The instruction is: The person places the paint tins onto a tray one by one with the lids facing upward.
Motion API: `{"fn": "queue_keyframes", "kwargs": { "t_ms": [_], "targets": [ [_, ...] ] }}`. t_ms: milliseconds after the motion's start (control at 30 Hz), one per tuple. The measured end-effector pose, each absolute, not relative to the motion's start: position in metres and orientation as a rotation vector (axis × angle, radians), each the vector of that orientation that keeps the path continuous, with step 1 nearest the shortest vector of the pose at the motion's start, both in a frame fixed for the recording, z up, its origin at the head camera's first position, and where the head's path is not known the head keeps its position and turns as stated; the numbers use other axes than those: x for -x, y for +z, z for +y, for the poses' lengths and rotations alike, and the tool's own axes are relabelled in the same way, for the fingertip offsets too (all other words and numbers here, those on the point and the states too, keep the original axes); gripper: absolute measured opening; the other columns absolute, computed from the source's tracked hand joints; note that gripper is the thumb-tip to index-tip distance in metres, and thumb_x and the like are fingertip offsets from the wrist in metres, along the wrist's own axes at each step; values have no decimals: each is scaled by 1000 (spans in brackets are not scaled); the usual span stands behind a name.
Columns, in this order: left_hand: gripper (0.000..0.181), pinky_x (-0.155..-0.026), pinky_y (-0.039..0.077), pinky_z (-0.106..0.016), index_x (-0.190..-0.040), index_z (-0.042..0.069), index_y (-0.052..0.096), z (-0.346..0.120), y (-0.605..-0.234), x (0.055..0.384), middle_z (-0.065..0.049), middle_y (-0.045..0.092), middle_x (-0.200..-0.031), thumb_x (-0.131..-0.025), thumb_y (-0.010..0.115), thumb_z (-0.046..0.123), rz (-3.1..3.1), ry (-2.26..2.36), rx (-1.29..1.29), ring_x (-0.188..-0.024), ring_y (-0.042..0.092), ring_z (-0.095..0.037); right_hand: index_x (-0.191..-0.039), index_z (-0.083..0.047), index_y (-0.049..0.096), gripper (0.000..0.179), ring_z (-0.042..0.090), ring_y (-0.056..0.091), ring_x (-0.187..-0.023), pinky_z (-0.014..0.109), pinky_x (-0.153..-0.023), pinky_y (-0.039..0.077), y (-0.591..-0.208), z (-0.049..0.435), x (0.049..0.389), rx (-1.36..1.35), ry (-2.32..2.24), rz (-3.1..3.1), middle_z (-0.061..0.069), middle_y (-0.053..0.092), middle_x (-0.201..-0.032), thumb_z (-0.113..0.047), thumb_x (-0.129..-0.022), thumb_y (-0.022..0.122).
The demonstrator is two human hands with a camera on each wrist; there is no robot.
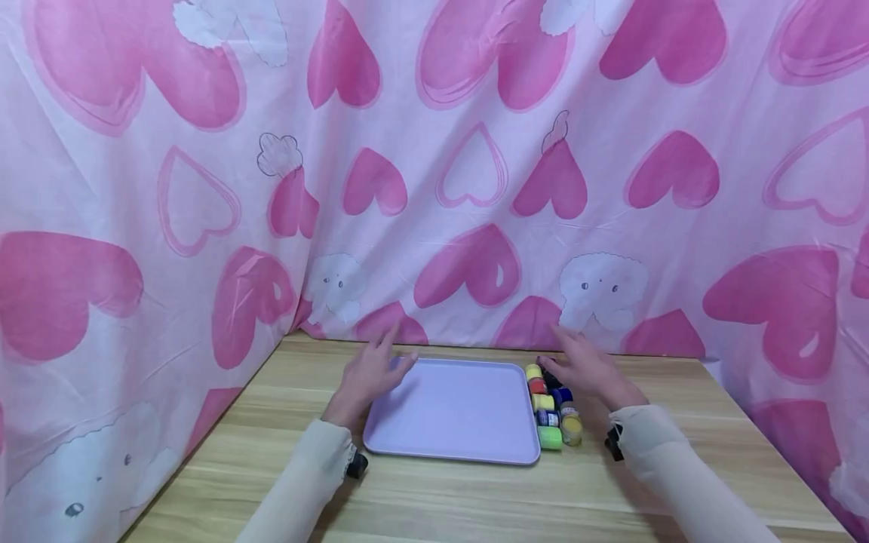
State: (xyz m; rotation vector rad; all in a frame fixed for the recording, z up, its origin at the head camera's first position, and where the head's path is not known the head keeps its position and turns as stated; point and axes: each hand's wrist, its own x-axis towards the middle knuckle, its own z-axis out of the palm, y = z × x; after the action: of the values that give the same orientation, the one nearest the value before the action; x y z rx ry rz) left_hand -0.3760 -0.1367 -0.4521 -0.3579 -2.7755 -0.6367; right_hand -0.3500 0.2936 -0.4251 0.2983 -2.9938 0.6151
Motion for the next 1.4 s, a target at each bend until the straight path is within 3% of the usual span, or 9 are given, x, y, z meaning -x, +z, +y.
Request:
{"fn": "queue_keyframes", "kwargs": {
  "t_ms": [167,367,600,800,933,1000,1100,1267,1400],
  "targets": [
    [79,-110,53,-72,-169,16,39,-139,-458,373,-18,46,-169,-102,71,44,-2826,-696,335,-150,51,-44,-164,-7,44,71,50,47,-151,73,-120,43,-425,287,353,-336,563,-3000,26,49,-163,-43,-107,67],
    [62,-114,53,-65,-158,11,55,-141,-462,368,-17,60,-156,-102,71,34,-2881,-738,302,-145,57,-40,-148,-8,62,48,36,66,-130,63,-112,55,-425,280,356,-398,527,-3008,16,69,-144,-33,-107,68],
    [48,-108,58,-63,-146,9,66,-147,-468,365,-16,69,-145,-101,71,25,-2867,-783,286,-135,65,-38,-140,-11,70,36,25,71,-113,58,-105,61,-426,274,364,-397,495,-3050,9,76,-129,-25,-107,68],
    [38,-104,60,-60,-137,2,70,-148,-471,368,-21,73,-135,-102,69,15,-2875,-776,283,-127,68,-38,-129,-12,76,27,18,66,-93,48,-94,64,-428,274,370,-365,475,-3099,2,76,-112,-25,-106,70],
    [7,-75,59,-44,-102,2,72,-148,-470,374,-15,68,-90,-100,71,9,-2884,-771,314,-90,66,-30,-133,-10,74,31,20,66,-94,49,-94,64,-431,275,372,-327,518,-3098,5,76,-115,-24,-106,70],
    [13,-66,49,-38,-87,4,65,-149,-469,377,-10,53,-75,-98,72,6,-2871,-786,350,-77,55,-27,-135,-9,73,33,21,66,-96,51,-96,64,-434,275,373,-307,545,-3095,7,76,-117,-24,-105,69],
    [19,-65,47,-35,-81,6,63,-150,-468,379,-3,47,-71,-97,73,3,-2833,-824,399,-74,51,-23,-135,-9,72,32,23,66,-99,53,-100,63,-436,276,376,-286,586,-3094,8,75,-119,-23,-106,68],
    [19,-67,53,-39,-81,2,61,-152,-466,378,-5,52,-72,-96,73,0,-2829,-901,401,-75,55,-23,-133,-6,71,29,24,65,-99,54,-102,61,-440,278,380,-322,615,-3094,9,74,-118,-16,-106,64],
    [12,-69,53,-36,-88,2,66,-153,-468,374,-7,56,-76,-98,72,0,-2872,-943,345,-80,58,-24,-141,-2,66,38,29,67,-107,60,-107,58,-442,278,380,-350,604,-3119,16,74,-125,-15,-106,65]
  ]
}}
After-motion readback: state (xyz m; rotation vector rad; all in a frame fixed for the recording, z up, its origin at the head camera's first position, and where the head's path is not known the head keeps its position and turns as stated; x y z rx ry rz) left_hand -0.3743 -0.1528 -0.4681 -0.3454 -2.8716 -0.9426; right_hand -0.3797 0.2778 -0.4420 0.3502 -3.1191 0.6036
